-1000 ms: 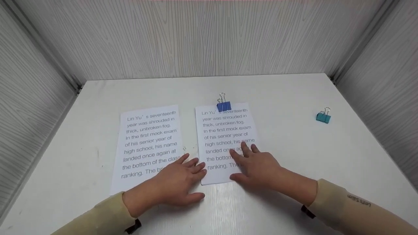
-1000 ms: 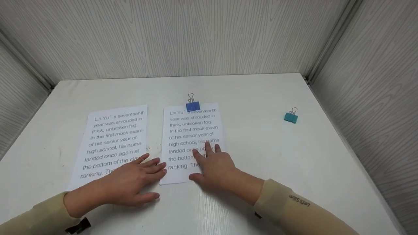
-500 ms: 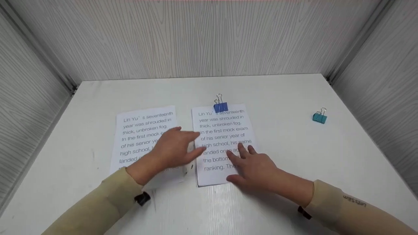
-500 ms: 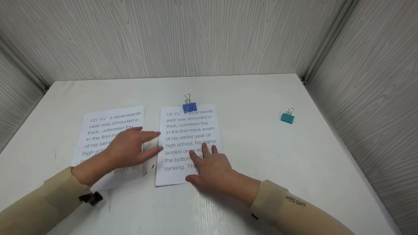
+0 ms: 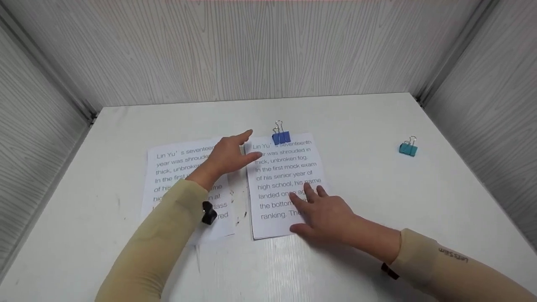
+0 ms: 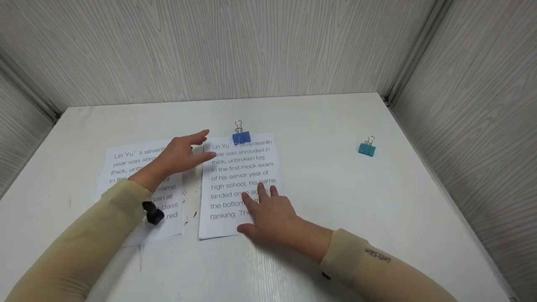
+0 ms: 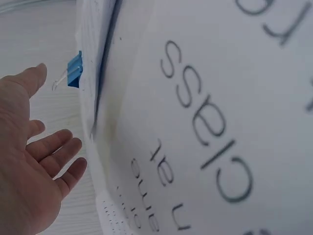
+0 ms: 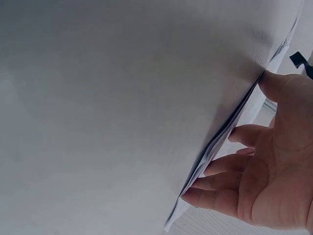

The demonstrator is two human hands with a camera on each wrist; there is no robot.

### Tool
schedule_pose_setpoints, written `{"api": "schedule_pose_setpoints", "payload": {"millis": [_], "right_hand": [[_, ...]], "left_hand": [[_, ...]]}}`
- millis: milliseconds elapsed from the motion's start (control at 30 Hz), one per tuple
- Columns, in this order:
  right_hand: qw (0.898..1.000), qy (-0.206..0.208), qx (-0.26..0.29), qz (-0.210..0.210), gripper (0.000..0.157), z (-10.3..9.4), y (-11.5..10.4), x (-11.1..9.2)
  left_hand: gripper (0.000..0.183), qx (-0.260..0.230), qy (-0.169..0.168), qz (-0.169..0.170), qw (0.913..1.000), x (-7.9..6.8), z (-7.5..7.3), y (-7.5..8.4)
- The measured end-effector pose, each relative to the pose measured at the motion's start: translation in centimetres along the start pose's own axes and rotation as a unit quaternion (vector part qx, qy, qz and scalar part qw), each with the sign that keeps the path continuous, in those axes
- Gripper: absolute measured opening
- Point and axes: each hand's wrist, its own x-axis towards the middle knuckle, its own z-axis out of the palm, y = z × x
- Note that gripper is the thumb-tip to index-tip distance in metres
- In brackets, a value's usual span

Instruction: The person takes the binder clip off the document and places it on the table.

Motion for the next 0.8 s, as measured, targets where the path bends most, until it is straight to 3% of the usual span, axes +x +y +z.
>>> {"api": "schedule_pose_setpoints", "payload": {"millis": [200, 367, 633, 800], "right_hand": [[1.0, -0.004, 0.0, -0.001, 0.079, -0.2, 0.0, 0.0], [1.0, 0.001, 0.005, -0.003, 0.079, 0.0, 0.1, 0.0], [1.0, 0.0, -0.007, 0.0, 0.079, 0.1, 0.1, 0.1], [1.0, 0.0, -0.009, -0.001, 0.079, 0.0, 0.1, 0.1]], "left_hand": [[0.094, -0.004, -0.013, -0.018, 0.9997, 1.4, 1.1, -1.0], [0.097, 0.004, -0.044, -0.035, 0.9984, 1.9, 1.3, -1.3], [0.096, 0.035, -0.057, -0.01, 0.9977, 2.3, 1.2, -1.0], [0.094, 0.04, -0.066, -0.013, 0.9969, 2.1, 1.1, -0.9]]}}
